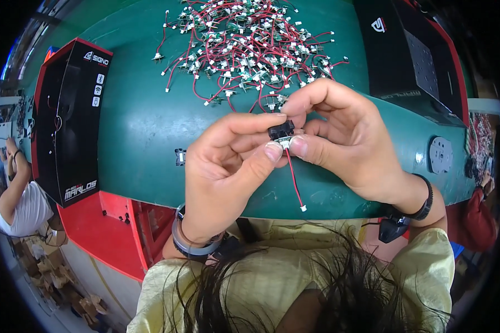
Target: Manually assemble and wire small electronic components at a factory workbench.
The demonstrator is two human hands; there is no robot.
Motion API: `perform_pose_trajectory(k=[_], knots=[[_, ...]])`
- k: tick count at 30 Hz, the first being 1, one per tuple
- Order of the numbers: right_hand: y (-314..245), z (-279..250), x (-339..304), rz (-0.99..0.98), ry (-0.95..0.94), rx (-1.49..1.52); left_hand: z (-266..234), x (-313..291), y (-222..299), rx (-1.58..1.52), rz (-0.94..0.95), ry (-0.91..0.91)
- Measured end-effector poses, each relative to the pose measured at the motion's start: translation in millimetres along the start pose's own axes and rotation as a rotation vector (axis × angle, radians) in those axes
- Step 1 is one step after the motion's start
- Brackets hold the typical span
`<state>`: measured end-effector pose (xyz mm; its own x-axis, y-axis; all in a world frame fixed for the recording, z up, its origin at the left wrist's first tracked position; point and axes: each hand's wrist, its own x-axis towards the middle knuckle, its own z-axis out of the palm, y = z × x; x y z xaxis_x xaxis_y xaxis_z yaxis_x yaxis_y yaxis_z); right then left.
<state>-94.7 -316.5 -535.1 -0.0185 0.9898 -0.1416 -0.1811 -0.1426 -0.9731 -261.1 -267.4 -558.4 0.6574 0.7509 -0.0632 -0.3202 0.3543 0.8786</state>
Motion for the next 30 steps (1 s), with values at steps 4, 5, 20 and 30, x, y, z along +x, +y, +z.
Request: perform_pose_trajectory(k=[4, 5, 20, 30], knots=[[4, 4, 0, -0.094, 0.013, -0.051, -2, 0, -3, -0.018, 0.009, -0.008], [4, 4, 0, -0.124, 0.034, -0.111, -2, 0, -3, -0.003, 0.025, -0.006], [-1, 0, -7, -0.225, -0.007, -0.477, 1, 0, 1, -0.062, -0.046, 0.018], [10, 6, -4, -0.222, 0.038, -0.357, 5, -3, -3, 0.186, 0.097, 0.070]])
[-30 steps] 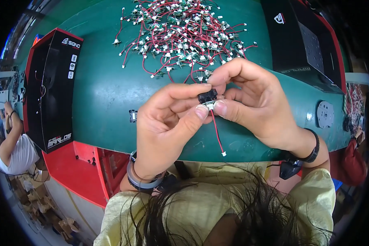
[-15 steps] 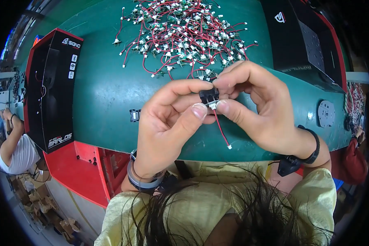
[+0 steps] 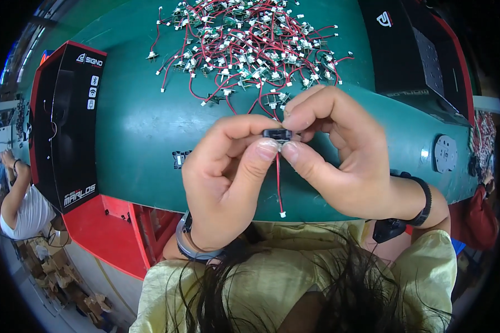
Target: Manually assemble and wire small electronic components at a factory workbench.
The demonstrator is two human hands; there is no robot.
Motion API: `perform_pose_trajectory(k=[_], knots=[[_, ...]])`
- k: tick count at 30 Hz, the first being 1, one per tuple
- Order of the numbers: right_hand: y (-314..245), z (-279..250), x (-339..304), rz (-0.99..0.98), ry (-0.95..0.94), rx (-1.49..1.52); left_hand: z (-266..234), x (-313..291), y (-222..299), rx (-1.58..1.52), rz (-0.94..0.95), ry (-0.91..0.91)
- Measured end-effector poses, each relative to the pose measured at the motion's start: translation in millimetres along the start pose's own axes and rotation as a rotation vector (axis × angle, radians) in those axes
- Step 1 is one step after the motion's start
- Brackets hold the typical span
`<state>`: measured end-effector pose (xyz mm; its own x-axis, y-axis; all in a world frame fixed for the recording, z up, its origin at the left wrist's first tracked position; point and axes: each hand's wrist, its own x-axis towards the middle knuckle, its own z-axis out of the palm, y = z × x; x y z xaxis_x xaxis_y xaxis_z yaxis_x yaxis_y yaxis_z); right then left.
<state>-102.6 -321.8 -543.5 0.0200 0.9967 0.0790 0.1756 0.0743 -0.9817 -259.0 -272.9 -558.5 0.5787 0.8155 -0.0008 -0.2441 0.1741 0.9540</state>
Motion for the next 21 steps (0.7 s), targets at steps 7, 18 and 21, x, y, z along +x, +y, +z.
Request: perform_pose_trajectory(k=[7, 18, 21], knots=[[-3, -7, 3, 0.032, -0.019, 0.068, -1, 2, 4, -0.090, -0.060, 0.016], [-2, -5, 4, 0.076, -0.013, 0.010, 1, 2, 1, -0.057, -0.092, 0.032], [0, 2, 3, 0.085, 0.069, 0.029, 4, 2, 2, 0.158, -0.036, 0.027]])
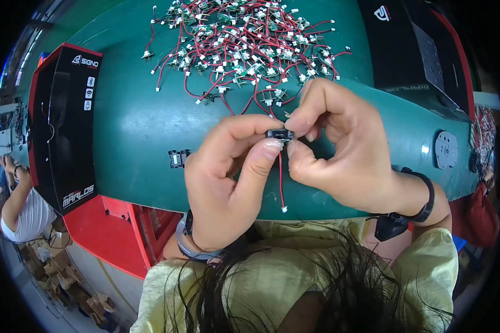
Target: Manually assemble and wire small electronic components at a factory workbench.
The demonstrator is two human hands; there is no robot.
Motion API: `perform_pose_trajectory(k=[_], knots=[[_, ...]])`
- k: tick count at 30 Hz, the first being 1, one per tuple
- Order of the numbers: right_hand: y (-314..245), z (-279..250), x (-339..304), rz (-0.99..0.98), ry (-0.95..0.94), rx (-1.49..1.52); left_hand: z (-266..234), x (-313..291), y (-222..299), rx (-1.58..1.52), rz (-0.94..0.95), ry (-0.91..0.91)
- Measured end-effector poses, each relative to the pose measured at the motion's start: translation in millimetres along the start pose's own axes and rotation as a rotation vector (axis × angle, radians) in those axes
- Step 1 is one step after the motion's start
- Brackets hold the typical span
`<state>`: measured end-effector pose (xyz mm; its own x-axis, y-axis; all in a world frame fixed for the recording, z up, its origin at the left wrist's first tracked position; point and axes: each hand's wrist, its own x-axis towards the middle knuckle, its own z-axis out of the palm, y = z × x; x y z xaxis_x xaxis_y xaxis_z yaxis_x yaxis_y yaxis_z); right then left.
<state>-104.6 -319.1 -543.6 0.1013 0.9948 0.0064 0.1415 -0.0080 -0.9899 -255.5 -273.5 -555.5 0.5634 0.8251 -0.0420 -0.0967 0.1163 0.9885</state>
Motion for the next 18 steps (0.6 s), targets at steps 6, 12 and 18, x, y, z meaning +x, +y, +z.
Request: perform_pose_trajectory(k=[6, 12, 18], knots=[[3, 7, -5, -0.141, 0.095, -0.101, 6, -2, -5, 0.233, 0.225, 0.096], [4, -8, 1, -0.377, -0.062, -0.355, 2, -2, -6, 0.110, 0.139, 0.086], [2, 1, -3, -0.027, -0.013, -0.080, 6, -4, -7, 0.373, 0.293, 0.107]])
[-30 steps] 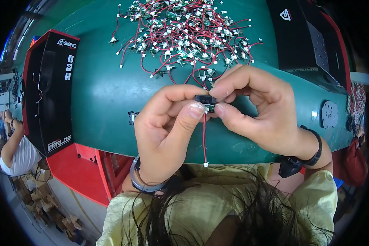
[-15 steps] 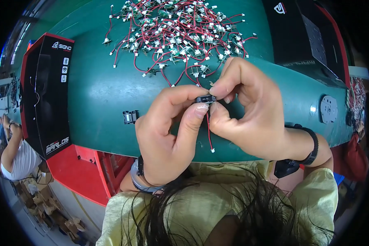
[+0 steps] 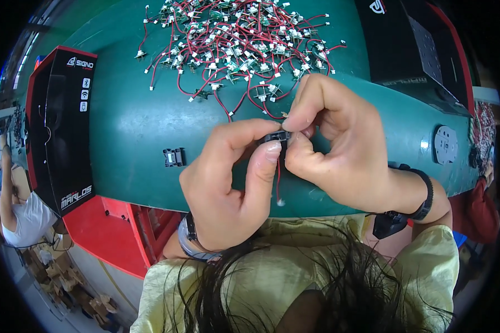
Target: Manually assemble and wire small electronic components at a factory workbench.
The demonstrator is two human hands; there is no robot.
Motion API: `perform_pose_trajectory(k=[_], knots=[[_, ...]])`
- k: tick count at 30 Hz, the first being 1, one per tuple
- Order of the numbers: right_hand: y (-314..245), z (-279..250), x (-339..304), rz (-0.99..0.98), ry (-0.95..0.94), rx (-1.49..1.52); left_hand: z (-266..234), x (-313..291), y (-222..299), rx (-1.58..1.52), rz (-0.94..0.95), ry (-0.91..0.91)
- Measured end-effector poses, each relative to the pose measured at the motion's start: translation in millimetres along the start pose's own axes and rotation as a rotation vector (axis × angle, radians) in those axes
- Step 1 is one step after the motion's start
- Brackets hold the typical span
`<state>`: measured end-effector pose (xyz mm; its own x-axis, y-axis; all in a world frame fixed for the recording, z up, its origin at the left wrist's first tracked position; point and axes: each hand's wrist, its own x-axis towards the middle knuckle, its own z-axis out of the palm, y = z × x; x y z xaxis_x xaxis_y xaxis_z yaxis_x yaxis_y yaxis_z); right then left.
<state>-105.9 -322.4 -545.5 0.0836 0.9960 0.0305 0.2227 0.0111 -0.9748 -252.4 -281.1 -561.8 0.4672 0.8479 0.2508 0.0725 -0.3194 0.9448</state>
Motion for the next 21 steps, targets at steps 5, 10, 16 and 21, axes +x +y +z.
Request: perform_pose_trajectory(k=[5, 10, 16, 21], knots=[[-2, 1, 0, -0.081, 0.011, 0.027, -1, 2, 0, -0.089, -0.034, 0.025], [1, -1, 1, -0.070, -0.020, 0.027, -1, 3, 2, -0.217, -0.115, 0.011], [5, 6, 0, -0.121, 0.029, 0.019, -5, 2, 1, -0.095, -0.034, -0.008], [-4, -1, 0, -0.002, -0.029, 0.106, -6, 6, 4, -0.529, -0.329, -0.020]])
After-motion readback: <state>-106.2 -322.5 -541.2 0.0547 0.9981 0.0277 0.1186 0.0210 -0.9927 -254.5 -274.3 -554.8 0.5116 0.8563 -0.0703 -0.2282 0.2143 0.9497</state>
